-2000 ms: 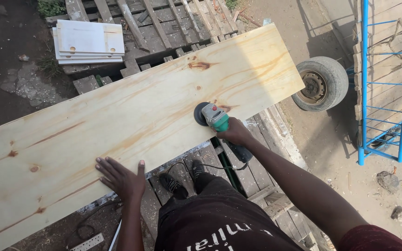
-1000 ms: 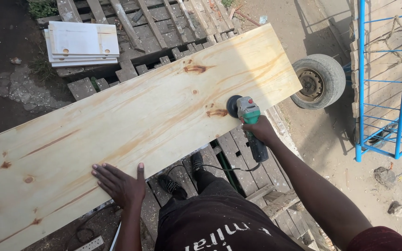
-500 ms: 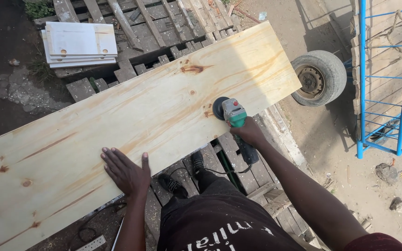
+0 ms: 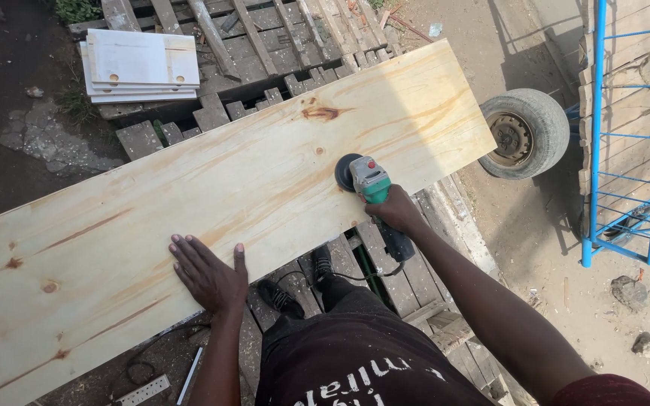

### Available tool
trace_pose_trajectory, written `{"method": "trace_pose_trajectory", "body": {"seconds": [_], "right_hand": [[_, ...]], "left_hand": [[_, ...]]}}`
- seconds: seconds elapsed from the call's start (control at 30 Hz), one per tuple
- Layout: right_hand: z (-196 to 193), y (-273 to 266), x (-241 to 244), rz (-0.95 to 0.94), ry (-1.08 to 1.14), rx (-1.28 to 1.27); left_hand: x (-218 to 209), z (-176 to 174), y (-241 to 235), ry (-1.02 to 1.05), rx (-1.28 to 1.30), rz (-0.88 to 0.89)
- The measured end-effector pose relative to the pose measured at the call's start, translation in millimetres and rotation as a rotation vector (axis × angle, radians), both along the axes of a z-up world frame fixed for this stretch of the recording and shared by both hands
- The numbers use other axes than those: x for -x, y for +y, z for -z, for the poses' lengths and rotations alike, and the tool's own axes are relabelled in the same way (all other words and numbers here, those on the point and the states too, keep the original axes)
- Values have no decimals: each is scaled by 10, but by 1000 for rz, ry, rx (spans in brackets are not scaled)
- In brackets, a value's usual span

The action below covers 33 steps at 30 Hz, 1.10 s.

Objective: The person uses a handheld electric sander to smooth the surface of a long, light-colored wooden plank resting on wooden pallets. The person moves the sander back and forth along the length of the plank while occasionally using their left hand to steady the wood.

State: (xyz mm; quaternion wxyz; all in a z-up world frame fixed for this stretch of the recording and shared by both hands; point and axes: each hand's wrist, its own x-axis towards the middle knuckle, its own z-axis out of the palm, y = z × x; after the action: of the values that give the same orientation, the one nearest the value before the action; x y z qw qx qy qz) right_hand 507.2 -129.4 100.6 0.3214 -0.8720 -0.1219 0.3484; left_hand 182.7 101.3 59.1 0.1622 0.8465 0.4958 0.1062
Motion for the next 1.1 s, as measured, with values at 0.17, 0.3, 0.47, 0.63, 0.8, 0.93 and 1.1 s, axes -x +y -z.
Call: {"method": "trace_pose_trajectory", "body": {"seconds": [0.17, 0.3, 0.47, 0.63, 0.8, 0.93, 1.1], "right_hand": [[40, 79, -172, -31, -9, 11], [14, 194, -205, -23, -4, -13], [-156, 357, -300, -23, -20, -28], [-242, 584, -390, -23, -70, 17], [-42, 686, -734, -31, -106, 3], [-121, 793, -886, -16, -79, -99], [-70, 827, -1068, -13, -41, -129]], "left_hand": [[-2, 52, 0, -1, -39, -2], [33, 29, 15, 2, -60, 11], [1, 20, 0, -15, -109, 23], [-1, 38, 8, -10, -181, 24], [-10, 41, 13, -27, -178, 23], [-8, 47, 2, -18, -180, 13], [-25, 49, 0, -19, -194, 4]]}}
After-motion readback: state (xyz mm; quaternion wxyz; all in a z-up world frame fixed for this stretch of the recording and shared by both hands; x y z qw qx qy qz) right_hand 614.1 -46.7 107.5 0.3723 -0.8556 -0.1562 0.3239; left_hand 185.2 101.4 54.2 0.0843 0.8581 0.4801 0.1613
